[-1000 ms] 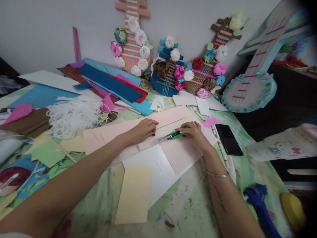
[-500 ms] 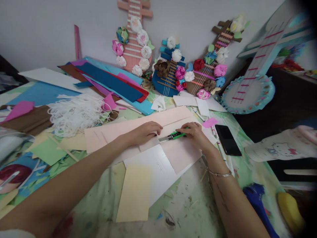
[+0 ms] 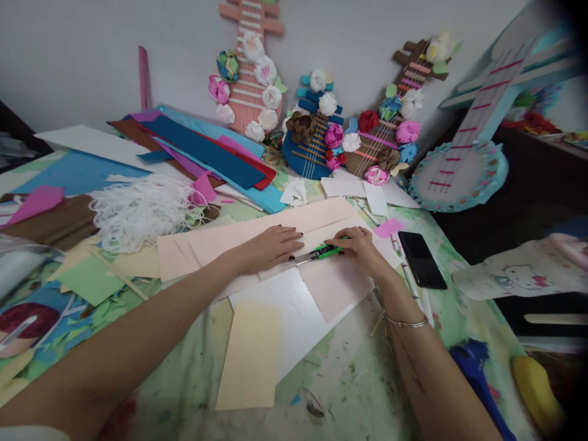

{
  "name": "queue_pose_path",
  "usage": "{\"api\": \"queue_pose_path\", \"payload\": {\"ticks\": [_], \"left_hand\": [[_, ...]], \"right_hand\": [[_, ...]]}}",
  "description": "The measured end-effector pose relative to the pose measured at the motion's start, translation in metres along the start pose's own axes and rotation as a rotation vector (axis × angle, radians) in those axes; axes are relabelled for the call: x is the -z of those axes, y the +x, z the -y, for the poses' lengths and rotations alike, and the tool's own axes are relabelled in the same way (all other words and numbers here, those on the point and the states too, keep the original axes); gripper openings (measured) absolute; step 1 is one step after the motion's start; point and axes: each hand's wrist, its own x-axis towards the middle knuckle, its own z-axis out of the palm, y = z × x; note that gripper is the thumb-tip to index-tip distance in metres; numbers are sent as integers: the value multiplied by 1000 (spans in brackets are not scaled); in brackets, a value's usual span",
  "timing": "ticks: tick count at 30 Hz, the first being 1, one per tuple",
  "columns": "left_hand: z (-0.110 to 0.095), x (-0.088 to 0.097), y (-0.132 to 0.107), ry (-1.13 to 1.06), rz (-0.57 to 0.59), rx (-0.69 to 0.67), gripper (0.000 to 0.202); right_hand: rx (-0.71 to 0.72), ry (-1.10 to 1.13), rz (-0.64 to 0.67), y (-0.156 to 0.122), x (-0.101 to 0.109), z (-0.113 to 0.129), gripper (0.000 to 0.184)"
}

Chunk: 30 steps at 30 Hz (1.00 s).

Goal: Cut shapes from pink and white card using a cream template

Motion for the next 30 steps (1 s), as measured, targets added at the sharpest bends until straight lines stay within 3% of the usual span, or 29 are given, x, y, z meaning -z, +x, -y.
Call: {"api": "queue_pose_path", "payload": {"ticks": [12,30], "left_hand": [[-1,-2,1,45,1,9,40],[0,-3,1,31,23,45,40]], "right_hand": [[14,1,20,1,2,4,60],[23,-16,23,-24,4,-7,69]]}}
